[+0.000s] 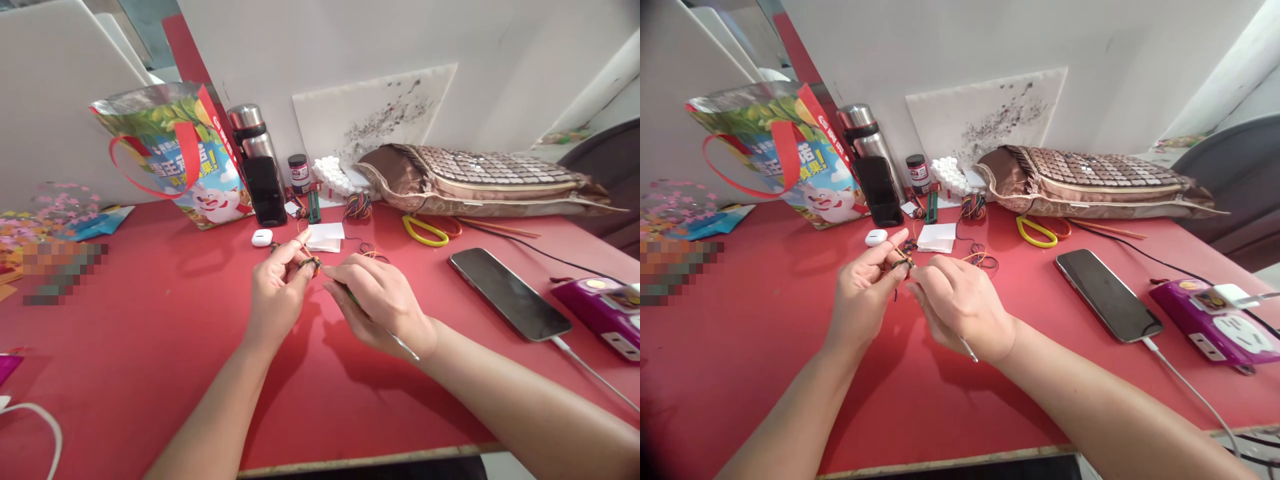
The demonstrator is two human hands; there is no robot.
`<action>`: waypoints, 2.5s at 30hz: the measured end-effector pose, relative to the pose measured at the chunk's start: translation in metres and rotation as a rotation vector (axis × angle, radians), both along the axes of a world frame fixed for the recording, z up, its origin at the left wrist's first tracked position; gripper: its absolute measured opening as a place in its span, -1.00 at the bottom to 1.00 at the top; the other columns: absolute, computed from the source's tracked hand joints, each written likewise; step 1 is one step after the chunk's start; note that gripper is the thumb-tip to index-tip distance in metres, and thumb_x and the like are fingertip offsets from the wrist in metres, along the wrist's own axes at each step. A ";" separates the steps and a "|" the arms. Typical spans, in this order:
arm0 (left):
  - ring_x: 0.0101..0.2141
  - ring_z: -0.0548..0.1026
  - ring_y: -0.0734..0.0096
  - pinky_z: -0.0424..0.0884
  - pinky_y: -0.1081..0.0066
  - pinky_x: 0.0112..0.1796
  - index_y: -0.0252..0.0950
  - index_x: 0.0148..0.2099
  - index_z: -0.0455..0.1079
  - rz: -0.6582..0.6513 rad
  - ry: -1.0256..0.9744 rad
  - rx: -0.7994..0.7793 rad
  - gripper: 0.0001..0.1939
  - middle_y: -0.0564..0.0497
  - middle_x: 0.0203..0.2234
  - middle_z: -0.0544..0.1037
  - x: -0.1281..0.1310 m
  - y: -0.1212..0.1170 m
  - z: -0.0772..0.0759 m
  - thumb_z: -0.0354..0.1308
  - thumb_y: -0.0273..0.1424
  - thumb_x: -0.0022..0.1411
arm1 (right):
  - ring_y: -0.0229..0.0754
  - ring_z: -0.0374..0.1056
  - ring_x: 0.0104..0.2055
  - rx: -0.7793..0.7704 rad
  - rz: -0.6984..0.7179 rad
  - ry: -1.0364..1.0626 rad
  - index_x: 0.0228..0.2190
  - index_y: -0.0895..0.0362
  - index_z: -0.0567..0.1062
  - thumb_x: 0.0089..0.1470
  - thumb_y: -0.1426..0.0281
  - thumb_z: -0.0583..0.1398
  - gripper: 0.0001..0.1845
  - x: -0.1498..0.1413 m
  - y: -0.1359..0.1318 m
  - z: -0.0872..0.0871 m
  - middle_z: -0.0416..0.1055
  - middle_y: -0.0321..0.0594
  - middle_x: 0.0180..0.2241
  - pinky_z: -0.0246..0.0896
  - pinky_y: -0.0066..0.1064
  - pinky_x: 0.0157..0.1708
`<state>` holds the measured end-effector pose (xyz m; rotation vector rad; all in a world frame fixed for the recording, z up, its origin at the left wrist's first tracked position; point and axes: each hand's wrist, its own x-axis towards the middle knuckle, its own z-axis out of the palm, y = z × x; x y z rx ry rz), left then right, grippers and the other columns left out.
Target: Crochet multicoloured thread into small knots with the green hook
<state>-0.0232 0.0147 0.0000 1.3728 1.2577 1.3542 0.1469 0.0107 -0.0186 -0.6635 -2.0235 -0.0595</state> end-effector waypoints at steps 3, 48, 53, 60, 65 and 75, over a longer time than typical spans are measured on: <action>-0.44 0.33 0.50 0.34 0.42 -0.27 -0.29 0.08 0.66 -0.016 0.049 0.031 -0.61 0.13 -0.49 0.42 -0.003 0.001 0.001 0.31 -0.43 0.19 | -0.19 0.32 -0.43 -0.115 0.062 0.086 -0.19 0.19 0.50 0.36 0.54 0.15 -0.89 0.004 -0.001 0.005 0.47 -0.17 -0.43 0.23 -0.36 -0.41; -0.56 0.29 0.63 0.19 0.57 -0.58 -0.10 -0.11 0.74 -0.233 -0.624 -0.312 -0.48 0.14 -0.54 0.50 0.011 -0.002 0.000 0.60 -0.53 -0.21 | -0.32 0.14 -0.56 -1.118 0.554 0.865 -0.47 0.16 0.63 0.05 0.19 0.48 -0.70 0.013 0.010 0.019 0.34 -0.32 -0.60 0.01 -0.41 -0.56; -0.52 0.28 0.61 -0.04 0.55 -0.62 -0.10 -0.12 0.74 -0.078 -0.644 -0.255 -0.53 0.12 -0.50 0.47 0.020 -0.006 0.000 0.53 -0.55 -0.15 | -0.29 0.21 -0.53 -1.065 0.413 1.014 -0.36 0.11 0.67 0.08 0.16 0.47 -0.72 0.002 0.011 0.010 0.35 -0.34 -0.58 0.16 -0.37 -0.50; -0.47 0.34 0.57 0.16 0.51 -0.53 -0.10 -0.06 0.73 -0.080 -0.533 -0.230 -0.60 0.08 -0.39 0.56 0.016 -0.007 0.003 0.50 -0.46 -0.01 | -0.30 0.19 -0.53 -1.098 0.425 0.972 -0.34 0.10 0.67 0.06 0.13 0.48 -0.71 0.001 0.015 0.004 0.35 -0.36 -0.58 0.20 -0.38 -0.50; -0.39 0.48 0.53 0.40 0.51 -0.33 -0.08 -0.12 0.74 -0.066 -0.473 -0.173 -0.59 0.10 -0.42 0.59 0.009 -0.002 0.002 0.56 -0.45 -0.10 | -0.29 0.20 -0.52 -1.161 0.456 0.956 -0.37 0.12 0.67 0.01 0.12 0.50 -0.67 0.002 0.017 0.004 0.36 -0.34 -0.58 0.16 -0.40 -0.52; -0.37 0.56 0.45 0.50 0.41 -0.24 -0.14 -0.13 0.73 -0.058 -0.411 -0.133 -0.63 0.08 -0.42 0.63 0.004 0.000 0.003 0.53 -0.49 -0.04 | -0.35 0.14 -0.59 -1.279 0.606 0.852 -0.35 0.17 0.73 0.10 0.09 0.44 -0.63 0.012 0.024 0.007 0.40 -0.29 -0.61 0.00 -0.44 -0.61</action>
